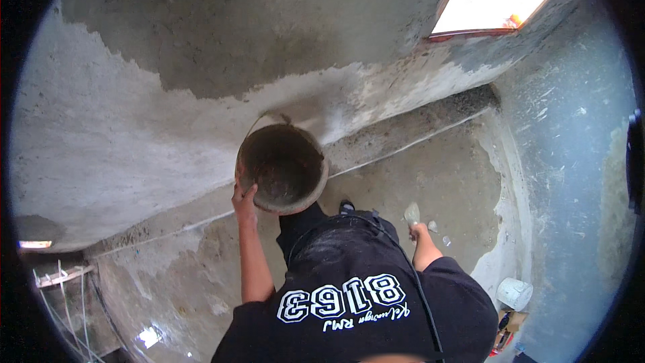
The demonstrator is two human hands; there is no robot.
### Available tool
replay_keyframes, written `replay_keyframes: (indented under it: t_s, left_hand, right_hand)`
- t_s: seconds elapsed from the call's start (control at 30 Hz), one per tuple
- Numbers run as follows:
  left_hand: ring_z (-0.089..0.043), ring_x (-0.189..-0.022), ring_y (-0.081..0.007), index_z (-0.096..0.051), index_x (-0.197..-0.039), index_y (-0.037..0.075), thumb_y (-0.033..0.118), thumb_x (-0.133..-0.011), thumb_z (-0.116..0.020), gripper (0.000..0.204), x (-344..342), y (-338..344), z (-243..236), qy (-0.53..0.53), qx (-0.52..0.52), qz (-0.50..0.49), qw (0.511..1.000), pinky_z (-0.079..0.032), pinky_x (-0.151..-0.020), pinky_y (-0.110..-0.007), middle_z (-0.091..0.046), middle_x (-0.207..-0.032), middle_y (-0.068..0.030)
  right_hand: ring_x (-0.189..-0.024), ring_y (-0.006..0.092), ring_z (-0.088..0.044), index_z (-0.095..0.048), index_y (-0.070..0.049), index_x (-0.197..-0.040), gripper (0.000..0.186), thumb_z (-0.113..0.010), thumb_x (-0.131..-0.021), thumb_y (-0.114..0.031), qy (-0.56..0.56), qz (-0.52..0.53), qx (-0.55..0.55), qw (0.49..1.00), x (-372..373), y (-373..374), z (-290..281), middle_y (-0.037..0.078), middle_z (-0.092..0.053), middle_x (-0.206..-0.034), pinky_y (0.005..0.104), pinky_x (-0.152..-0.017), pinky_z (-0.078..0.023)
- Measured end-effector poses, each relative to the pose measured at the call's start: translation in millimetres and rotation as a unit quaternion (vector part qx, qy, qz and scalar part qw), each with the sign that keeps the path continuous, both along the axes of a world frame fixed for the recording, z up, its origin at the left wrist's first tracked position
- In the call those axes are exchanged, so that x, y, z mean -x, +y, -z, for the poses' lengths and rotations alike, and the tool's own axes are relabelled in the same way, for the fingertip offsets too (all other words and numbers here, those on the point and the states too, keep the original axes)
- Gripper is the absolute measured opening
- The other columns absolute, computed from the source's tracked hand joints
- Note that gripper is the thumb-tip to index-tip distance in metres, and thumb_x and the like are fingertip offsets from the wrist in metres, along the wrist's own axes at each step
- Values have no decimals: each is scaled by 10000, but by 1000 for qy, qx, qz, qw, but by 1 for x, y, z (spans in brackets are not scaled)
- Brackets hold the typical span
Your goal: The person scoops plaster from a bucket using a trowel and applies it onto the wall.
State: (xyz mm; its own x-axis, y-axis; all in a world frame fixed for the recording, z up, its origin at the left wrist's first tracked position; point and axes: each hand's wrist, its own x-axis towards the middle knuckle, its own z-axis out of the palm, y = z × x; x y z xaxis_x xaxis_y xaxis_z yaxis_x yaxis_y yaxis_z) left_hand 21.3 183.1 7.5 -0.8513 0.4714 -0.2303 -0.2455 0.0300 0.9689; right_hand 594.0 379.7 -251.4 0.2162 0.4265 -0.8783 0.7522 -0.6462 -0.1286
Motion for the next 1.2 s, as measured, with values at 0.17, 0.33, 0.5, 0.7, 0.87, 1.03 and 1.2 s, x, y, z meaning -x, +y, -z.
replay_keyframes:
  t_s: [0.17,0.33,0.5,0.7,0.87,1.03,1.2]
  left_hand:
    - [-523,-1123,-191,-493,-1300,-12,0,-757,-673,572,-27,1,6,39,-19,34,998,-382,-980,-297,-569,-1231,-93]
    - [-545,-1077,-185,-465,-1338,-4,34,-776,-683,603,-37,-10,4,-29,86,25,996,-406,-957,-318,-586,-1199,-91]
    - [-569,-1001,-173,-531,-1259,-20,33,-774,-699,516,-43,-24,0,-35,108,-1,993,-428,-905,-311,-614,-1126,-87]
    - [-582,-926,-157,-605,-1123,-22,61,-785,-709,364,-58,-46,-8,0,151,-7,988,-431,-856,-297,-639,-1036,-71]
    - [-579,-974,-147,-553,-1207,-11,17,-794,-682,433,-76,-44,-20,59,107,11,992,-427,-878,-280,-631,-1093,-70]
    - [-583,-961,-141,-546,-1188,-8,-30,-766,-650,436,-88,-34,-20,108,136,13,985,-448,-862,-284,-632,-1064,-67]
    - [-600,-975,-208,-520,-1203,-3,-14,-740,-674,488,-89,-31,-3,198,159,8,967,-453,-858,-319,-628,-1052,-131]
  right_hand:
    - [-582,199,-587,-653,4,-916,310,-709,-758,-256,7,-166,-223,961,67,23,-47,79,-615,-666,383,-515,-472]
    - [-625,148,-576,-603,22,-960,324,-717,-786,-227,161,-157,-282,933,129,37,-150,89,-611,-733,321,-549,-462]
    - [-765,176,-572,-559,-1,-1126,371,-687,-822,-171,342,-91,-311,882,187,30,-274,119,-609,-854,322,-696,-473]
    - [-901,268,-626,-542,4,-1177,374,-639,-849,-149,463,-332,-267,777,263,19,-344,175,-647,-948,381,-791,-473]
    - [-1018,404,-590,-525,48,-1172,390,-589,-842,-151,467,-504,-125,716,338,-1,-329,264,-618,-1041,414,-792,-483]
    - [-724,296,-621,-593,108,-945,254,-559,-787,-89,424,-375,-21,824,393,-19,-309,201,-632,-773,399,-615,-472]
    - [-520,199,-547,-608,73,-839,189,-582,-761,-97,457,-319,33,830,409,-18,-295,88,-579,-623,345,-486,-439]
